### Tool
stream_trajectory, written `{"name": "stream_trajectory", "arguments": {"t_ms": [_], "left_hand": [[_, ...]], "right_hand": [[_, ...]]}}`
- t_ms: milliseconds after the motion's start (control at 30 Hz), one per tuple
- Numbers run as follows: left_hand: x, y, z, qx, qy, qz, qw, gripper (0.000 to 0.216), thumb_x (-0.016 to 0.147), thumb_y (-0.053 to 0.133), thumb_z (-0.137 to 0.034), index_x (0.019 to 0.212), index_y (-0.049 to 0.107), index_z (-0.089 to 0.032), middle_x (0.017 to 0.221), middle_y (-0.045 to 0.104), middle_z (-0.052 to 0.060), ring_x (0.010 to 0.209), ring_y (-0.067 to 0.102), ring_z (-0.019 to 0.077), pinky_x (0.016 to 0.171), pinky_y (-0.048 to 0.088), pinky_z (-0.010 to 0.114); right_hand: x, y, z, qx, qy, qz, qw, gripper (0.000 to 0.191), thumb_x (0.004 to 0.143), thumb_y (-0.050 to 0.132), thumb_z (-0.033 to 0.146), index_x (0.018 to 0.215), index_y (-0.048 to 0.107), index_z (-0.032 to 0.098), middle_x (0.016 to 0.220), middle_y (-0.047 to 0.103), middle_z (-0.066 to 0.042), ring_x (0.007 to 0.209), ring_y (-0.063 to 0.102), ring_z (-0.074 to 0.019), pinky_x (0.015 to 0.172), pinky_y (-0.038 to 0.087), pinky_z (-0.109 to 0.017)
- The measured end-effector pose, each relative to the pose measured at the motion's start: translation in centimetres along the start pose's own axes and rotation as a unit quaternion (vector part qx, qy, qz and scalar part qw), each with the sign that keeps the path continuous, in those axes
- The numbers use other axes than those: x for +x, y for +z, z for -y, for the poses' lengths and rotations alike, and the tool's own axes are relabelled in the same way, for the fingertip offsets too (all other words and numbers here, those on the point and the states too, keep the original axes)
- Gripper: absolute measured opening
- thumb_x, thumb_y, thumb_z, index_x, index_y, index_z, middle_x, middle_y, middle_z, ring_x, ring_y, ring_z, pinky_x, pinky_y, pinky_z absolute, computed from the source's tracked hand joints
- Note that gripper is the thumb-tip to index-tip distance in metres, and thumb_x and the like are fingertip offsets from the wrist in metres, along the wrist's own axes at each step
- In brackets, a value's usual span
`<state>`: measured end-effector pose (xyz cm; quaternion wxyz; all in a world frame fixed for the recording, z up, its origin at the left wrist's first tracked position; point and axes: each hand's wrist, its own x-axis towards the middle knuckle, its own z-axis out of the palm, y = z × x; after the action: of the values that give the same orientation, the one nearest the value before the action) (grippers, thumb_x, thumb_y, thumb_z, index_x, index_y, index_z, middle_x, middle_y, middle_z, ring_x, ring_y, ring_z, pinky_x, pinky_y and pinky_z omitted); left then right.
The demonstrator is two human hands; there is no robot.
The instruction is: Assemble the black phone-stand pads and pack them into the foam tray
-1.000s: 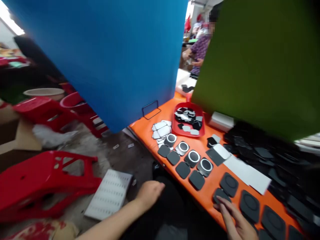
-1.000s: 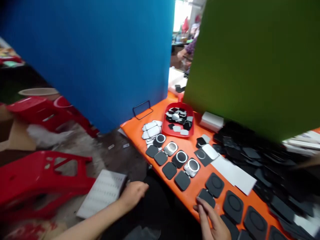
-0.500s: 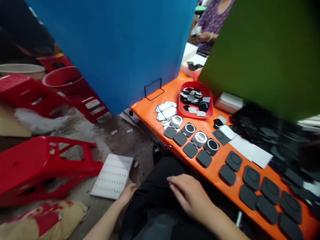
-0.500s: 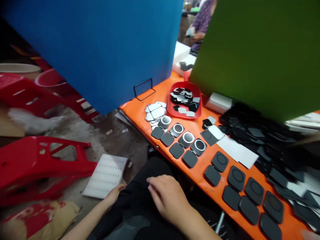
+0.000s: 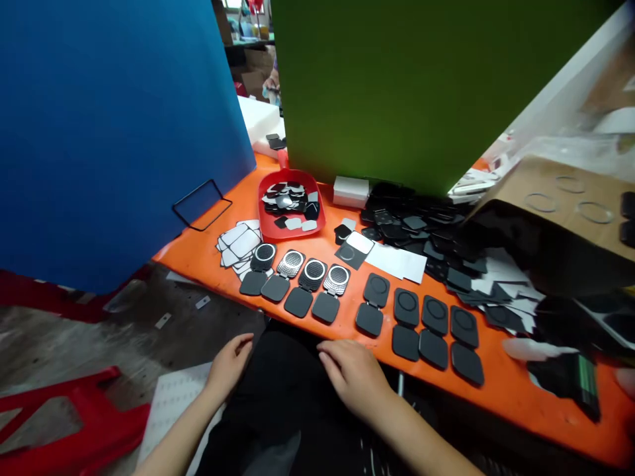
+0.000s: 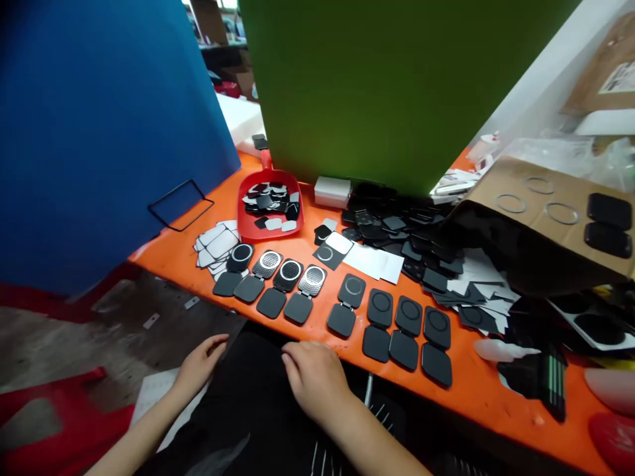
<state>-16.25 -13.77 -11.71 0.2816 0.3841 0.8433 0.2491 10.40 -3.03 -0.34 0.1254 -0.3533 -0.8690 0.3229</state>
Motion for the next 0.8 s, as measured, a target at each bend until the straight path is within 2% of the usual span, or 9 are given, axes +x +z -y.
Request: {"name": "stream_trajectory", "arguments": {"t_ms": [100, 233, 333, 400, 533, 600, 700, 800], "left_hand": [[-0.5, -0.9, -1.8, 0.028, -0.007, -0.042, 0.999, 0.033, 0.073, 0.046, -0.038, 0.095, 0.062, -0.019, 0.1, 0.064, 0.005, 0.09, 0.059, 0.0223, 0.08, 0.044, 0.032], [0.1, -3.0, -3.4, 0.037, -0.04, -0.105, 0.993, 0.031, 0.074, 0.047, -0.037, 0.094, 0.062, -0.019, 0.1, 0.062, 0.005, 0.094, 0.056, 0.022, 0.084, 0.041, 0.031], [0.5, -3.1, -3.0, 0.034, -0.085, -0.145, 0.985, 0.03, 0.076, 0.045, -0.034, 0.096, 0.062, -0.018, 0.103, 0.06, 0.005, 0.095, 0.055, 0.0213, 0.085, 0.041, 0.032], [-0.3, -2.1, -1.8, 0.027, -0.124, -0.162, 0.979, 0.032, 0.078, 0.042, -0.032, 0.1, 0.06, -0.017, 0.103, 0.06, 0.006, 0.093, 0.055, 0.0198, 0.083, 0.042, 0.031], [-5.3, 1.3, 2.9, 0.014, -0.2, -0.144, 0.969, 0.025, 0.078, 0.046, -0.026, 0.095, 0.063, -0.019, 0.095, 0.065, 0.002, 0.085, 0.059, 0.0162, 0.078, 0.045, 0.026], [-8.0, 2.6, 6.2, 0.015, -0.242, -0.126, 0.962, 0.019, 0.077, 0.049, -0.024, 0.089, 0.064, -0.02, 0.092, 0.065, 0.003, 0.085, 0.059, 0.0166, 0.077, 0.046, 0.027], [-9.5, 3.6, 11.9, 0.025, -0.302, -0.095, 0.948, 0.019, 0.082, 0.049, -0.028, 0.091, 0.062, -0.016, 0.094, 0.063, 0.006, 0.086, 0.059, 0.0174, 0.078, 0.046, 0.034], [-7.4, 4.5, 18.0, 0.03, -0.327, -0.044, 0.944, 0.025, 0.084, 0.048, -0.035, 0.096, 0.058, -0.015, 0.102, 0.059, 0.007, 0.092, 0.056, 0.0182, 0.082, 0.043, 0.039]], "right_hand": [[2.6, -0.9, 0.8, 0.003, -0.056, 0.025, 0.998, 0.023, 0.087, 0.04, 0.025, 0.099, 0.06, 0.024, 0.089, 0.065, -0.002, 0.082, 0.058, -0.0166, 0.075, 0.043, -0.027], [5.5, -1.2, 2.3, 0.022, -0.133, 0.091, 0.987, 0.024, 0.088, 0.038, 0.027, 0.102, 0.058, 0.023, 0.088, 0.064, -0.002, 0.082, 0.057, -0.0156, 0.075, 0.042, -0.025], [7.0, 0.5, 2.9, 0.033, -0.171, 0.15, 0.973, 0.026, 0.089, 0.035, 0.027, 0.103, 0.057, 0.022, 0.088, 0.063, -0.002, 0.083, 0.056, -0.0152, 0.075, 0.041, -0.024], [7.6, 2.9, 3.4, 0.031, -0.194, 0.191, 0.962, 0.027, 0.09, 0.034, 0.026, 0.103, 0.057, 0.021, 0.088, 0.062, -0.003, 0.084, 0.056, -0.0152, 0.076, 0.041, -0.024], [8.2, 8.6, 5.8, -0.02, -0.251, 0.276, 0.928, 0.025, 0.088, 0.038, 0.027, 0.099, 0.059, 0.022, 0.084, 0.062, -0.004, 0.08, 0.056, -0.0162, 0.071, 0.041, -0.025], [9.2, 10.7, 7.4, -0.059, -0.286, 0.29, 0.911, 0.024, 0.088, 0.039, 0.028, 0.094, 0.061, 0.021, 0.08, 0.062, -0.005, 0.077, 0.056, -0.0173, 0.07, 0.042, -0.027], [11.9, 12.2, 9.2, -0.119, -0.314, 0.233, 0.913, 0.026, 0.088, 0.037, 0.027, 0.092, 0.061, 0.019, 0.081, 0.062, -0.007, 0.081, 0.055, -0.0201, 0.079, 0.041, -0.035], [15.0, 12.9, 9.7, -0.165, -0.309, 0.137, 0.927, 0.027, 0.088, 0.036, 0.026, 0.101, 0.059, 0.018, 0.101, 0.059, -0.009, 0.104, 0.049, -0.0235, 0.091, 0.035, -0.043]]}}
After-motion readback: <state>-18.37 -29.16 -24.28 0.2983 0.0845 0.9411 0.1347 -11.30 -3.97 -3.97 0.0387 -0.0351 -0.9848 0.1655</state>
